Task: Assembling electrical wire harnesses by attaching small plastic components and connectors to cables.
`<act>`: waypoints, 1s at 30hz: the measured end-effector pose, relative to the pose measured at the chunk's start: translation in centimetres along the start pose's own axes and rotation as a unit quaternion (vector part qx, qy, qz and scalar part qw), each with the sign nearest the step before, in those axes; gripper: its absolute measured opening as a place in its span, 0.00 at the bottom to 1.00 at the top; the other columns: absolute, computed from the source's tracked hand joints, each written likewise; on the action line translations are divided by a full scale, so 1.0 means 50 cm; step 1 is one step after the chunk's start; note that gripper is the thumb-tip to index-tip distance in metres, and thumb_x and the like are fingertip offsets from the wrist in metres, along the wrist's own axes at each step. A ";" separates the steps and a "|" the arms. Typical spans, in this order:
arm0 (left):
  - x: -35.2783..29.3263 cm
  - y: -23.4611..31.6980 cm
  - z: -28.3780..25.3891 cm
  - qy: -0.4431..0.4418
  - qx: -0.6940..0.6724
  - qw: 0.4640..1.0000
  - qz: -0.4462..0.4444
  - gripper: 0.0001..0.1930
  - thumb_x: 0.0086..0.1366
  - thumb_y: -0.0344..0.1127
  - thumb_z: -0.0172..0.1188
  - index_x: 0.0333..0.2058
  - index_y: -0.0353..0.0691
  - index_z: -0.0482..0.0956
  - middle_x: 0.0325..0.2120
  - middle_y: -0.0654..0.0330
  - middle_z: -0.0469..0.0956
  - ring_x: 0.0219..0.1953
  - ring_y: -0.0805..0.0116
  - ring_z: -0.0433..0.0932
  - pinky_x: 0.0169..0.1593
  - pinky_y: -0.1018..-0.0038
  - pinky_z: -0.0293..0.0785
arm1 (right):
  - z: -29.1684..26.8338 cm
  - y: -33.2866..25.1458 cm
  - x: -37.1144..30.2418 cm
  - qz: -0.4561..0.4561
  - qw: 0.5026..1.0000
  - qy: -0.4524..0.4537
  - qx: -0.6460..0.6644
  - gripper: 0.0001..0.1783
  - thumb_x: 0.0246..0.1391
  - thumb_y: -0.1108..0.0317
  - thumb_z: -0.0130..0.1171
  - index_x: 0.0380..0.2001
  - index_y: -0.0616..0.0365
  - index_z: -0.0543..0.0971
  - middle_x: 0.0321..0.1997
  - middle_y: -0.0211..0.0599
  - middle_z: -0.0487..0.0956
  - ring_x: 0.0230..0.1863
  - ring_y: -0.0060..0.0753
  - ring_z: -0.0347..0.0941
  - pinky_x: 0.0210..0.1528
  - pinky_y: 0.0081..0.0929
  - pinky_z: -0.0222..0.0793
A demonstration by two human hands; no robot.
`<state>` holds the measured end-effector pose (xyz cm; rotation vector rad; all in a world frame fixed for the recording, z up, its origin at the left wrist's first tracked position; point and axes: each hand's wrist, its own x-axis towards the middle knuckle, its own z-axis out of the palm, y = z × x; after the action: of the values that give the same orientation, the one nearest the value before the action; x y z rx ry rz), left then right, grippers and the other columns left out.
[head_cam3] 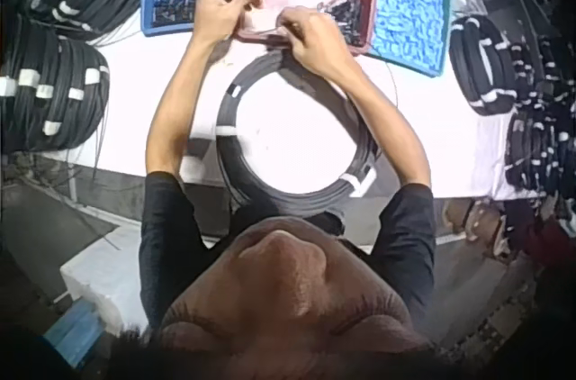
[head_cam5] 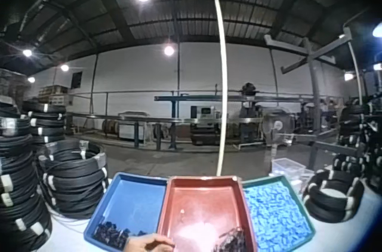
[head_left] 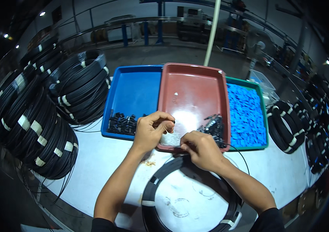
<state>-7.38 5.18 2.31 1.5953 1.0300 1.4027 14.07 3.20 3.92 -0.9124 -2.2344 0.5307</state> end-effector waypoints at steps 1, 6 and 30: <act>-0.006 -0.005 0.029 0.001 -0.004 0.999 0.031 0.08 0.65 0.29 0.68 0.41 0.33 0.82 0.31 0.60 0.84 0.35 0.74 0.84 0.41 0.78 0.81 | -0.014 0.008 -0.019 0.039 0.999 0.025 0.018 0.04 0.55 0.76 0.62 0.34 0.64 0.80 0.29 0.45 0.80 0.30 0.44 0.77 0.35 0.39 0.71; -0.036 0.015 0.133 -0.047 -0.040 0.997 0.036 0.08 0.63 0.23 0.68 0.41 0.31 0.84 0.36 0.56 0.86 0.40 0.70 0.85 0.46 0.74 0.81 | -0.055 0.057 -0.111 0.164 0.971 0.145 0.093 0.05 0.57 0.72 0.65 0.34 0.62 0.82 0.27 0.42 0.81 0.26 0.31 0.75 0.32 0.30 0.70; -0.076 0.018 0.105 -0.064 0.072 0.990 0.105 0.06 0.61 0.29 0.70 0.37 0.37 0.87 0.30 0.58 0.86 0.28 0.74 0.83 0.33 0.76 0.77 | -0.050 0.055 -0.148 0.047 0.984 0.167 -0.036 0.04 0.54 0.71 0.67 0.30 0.60 0.82 0.29 0.40 0.82 0.32 0.42 0.78 0.39 0.35 0.67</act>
<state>-2.33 1.14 1.14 1.9209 0.9256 1.3657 21.10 -0.03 0.98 -1.0622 -1.9249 0.3128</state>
